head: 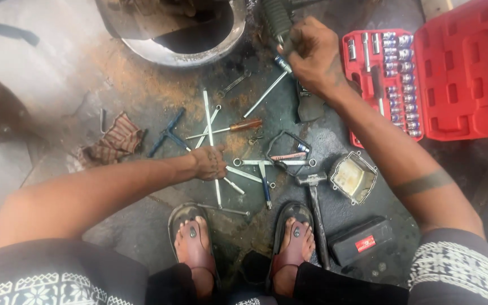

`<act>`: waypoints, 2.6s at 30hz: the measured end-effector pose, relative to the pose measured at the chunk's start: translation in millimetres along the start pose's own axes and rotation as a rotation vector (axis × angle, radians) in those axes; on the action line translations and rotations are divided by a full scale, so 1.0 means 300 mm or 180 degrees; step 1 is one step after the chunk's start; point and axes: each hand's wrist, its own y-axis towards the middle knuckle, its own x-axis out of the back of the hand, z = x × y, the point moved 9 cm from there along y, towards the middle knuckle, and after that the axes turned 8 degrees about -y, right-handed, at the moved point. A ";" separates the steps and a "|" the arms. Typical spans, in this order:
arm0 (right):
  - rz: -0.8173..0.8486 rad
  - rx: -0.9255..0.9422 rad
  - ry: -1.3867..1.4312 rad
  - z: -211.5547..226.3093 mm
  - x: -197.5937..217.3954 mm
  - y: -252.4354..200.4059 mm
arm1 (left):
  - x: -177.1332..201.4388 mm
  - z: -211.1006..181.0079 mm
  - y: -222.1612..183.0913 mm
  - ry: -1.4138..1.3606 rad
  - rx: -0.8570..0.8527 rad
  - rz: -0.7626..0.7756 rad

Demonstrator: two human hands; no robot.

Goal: The person uses several wrenches and a hammer to loosen and remove components from the underside of a motorcycle engine positioned over a pan. They handle different tools one at a time and place them on the ground.

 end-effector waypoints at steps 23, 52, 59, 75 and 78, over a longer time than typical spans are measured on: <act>0.3474 -0.0578 -0.1648 -0.360 -0.747 -0.476 | 0.170 -0.085 -0.066 0.0178 0.0306 0.1390; 0.0711 -0.1511 0.1532 0.030 0.053 -0.532 | 1.295 0.171 0.561 0.0793 -0.0416 -0.1674; -0.1033 -0.1777 0.2257 -0.190 0.107 -0.187 | 1.372 0.564 0.581 0.1253 0.0543 -0.2731; -0.1033 -0.1511 0.3711 -0.224 -0.028 -0.128 | 1.398 0.608 0.451 0.1113 0.1449 -0.3710; -0.1093 -0.1537 0.3789 -0.209 -0.057 -0.132 | 1.369 0.652 0.459 0.1077 0.1707 -0.3595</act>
